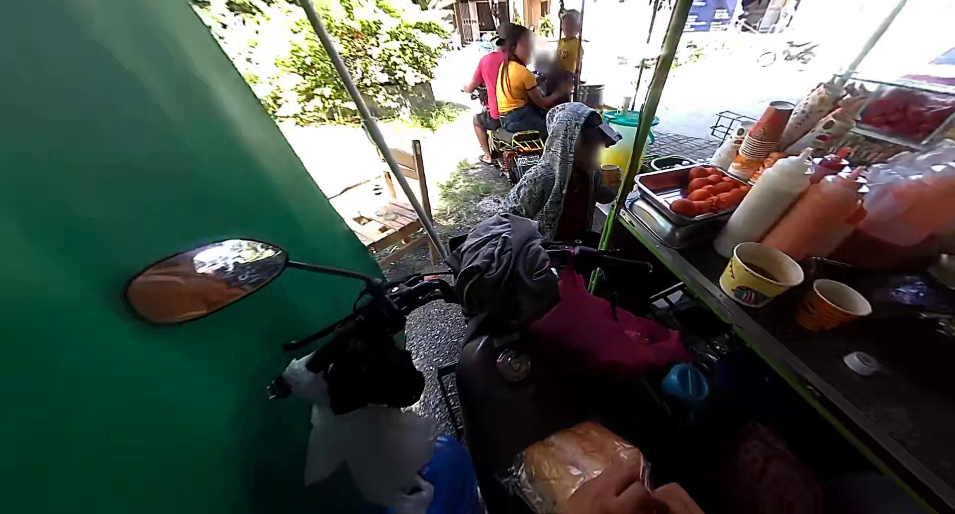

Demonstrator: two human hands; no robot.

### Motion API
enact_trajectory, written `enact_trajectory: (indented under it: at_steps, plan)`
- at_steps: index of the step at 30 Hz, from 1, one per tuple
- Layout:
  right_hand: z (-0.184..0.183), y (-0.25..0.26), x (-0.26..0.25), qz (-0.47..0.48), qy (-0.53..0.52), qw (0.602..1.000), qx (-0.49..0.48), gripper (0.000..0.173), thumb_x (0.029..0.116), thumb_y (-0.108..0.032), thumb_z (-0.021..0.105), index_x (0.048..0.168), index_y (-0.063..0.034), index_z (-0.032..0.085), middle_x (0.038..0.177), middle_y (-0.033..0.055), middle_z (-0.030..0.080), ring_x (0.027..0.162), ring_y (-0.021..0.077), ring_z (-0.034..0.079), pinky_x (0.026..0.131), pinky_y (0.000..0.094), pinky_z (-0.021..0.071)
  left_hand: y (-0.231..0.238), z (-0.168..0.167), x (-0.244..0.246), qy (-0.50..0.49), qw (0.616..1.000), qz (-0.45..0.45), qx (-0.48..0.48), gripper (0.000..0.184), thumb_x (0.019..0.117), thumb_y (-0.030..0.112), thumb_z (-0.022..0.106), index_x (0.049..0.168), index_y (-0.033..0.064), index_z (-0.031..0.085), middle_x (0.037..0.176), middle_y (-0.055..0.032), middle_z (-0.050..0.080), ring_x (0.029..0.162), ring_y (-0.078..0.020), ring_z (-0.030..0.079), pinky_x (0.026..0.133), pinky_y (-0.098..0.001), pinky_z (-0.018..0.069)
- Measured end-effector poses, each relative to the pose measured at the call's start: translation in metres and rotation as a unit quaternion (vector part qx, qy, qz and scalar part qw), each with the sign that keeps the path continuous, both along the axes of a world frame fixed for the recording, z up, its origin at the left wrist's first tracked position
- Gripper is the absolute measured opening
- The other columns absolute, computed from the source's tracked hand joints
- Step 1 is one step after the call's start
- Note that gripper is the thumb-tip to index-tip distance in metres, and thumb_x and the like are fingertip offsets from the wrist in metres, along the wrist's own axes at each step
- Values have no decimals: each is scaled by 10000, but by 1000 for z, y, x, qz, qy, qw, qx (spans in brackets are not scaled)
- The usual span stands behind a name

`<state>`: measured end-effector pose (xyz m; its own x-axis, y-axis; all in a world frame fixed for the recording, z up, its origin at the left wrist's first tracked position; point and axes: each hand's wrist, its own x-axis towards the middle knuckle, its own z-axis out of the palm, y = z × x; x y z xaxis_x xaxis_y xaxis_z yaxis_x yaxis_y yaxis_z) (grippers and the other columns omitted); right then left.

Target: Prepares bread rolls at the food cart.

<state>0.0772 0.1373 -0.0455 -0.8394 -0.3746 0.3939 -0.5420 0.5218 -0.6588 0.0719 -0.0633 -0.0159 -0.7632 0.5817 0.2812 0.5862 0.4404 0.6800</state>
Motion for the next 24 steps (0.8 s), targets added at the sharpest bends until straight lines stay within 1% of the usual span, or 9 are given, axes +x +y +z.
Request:
enact_trajectory:
  at_steps: [4,6,8,11,13,15,19,22,24]
  plan:
    - [-11,-5,6,-94,-51,990,-92,193,925,-91,615,934,80,704,899,177,703,811,202,688,751,322,577,5,0,5,-4,1000,25,19,246,841,18,722,1078,-34,684,1018,-216,682,987,-352,687,878,-447,577]
    - [-14,-2,7,-158,-116,966,-169,189,927,-50,569,966,109,663,859,134,687,715,121,675,681,288,592,5,-1,8,-4,999,30,27,150,833,-18,698,981,-43,695,922,-204,686,905,-343,694,832,-435,580]
    - [-17,8,5,-168,-149,952,-206,179,935,-27,545,990,112,642,847,100,685,699,64,671,680,247,594,4,-3,11,-25,998,33,38,114,866,-18,676,974,-53,688,954,-216,672,885,-326,693,816,-421,587]
    - [-16,16,6,-93,-129,973,-166,175,933,-50,590,979,93,680,933,148,691,832,108,667,782,255,569,5,-7,9,-25,996,58,65,305,880,108,756,1150,-4,669,1147,-213,660,929,-286,705,799,-410,612]
    - [-13,16,8,-63,-112,982,-142,178,940,-71,614,967,88,689,951,176,691,872,144,668,816,268,561,7,-3,4,-15,997,40,57,358,870,120,765,1205,29,677,1213,-197,664,1055,-301,683,890,-430,589]
    - [-13,16,8,-54,-109,984,-133,183,939,-65,614,962,102,684,950,197,686,857,159,671,801,270,565,9,-3,-2,-6,999,2,35,333,863,87,737,1188,31,686,1179,-188,686,1094,-331,669,934,-456,562]
    - [-17,17,5,-30,-108,985,-133,173,939,-40,594,967,110,676,972,214,680,894,177,669,829,271,557,8,2,-10,-39,999,-38,1,316,857,41,719,1165,-14,673,1062,-216,683,1025,-368,669,903,-466,558]
    - [-14,18,4,3,-115,986,-121,221,970,-43,574,1082,97,705,1040,224,689,973,208,679,890,295,559,7,5,-10,-64,997,-32,4,320,835,20,722,1146,-40,670,1058,-230,681,997,-360,681,883,-463,568]
    - [-12,19,1,20,-109,988,-107,234,979,-44,570,1104,86,719,1047,225,692,983,225,680,907,314,559,6,3,-11,-58,998,-26,6,311,828,17,719,1131,-39,675,1037,-225,683,965,-349,687,865,-453,573]
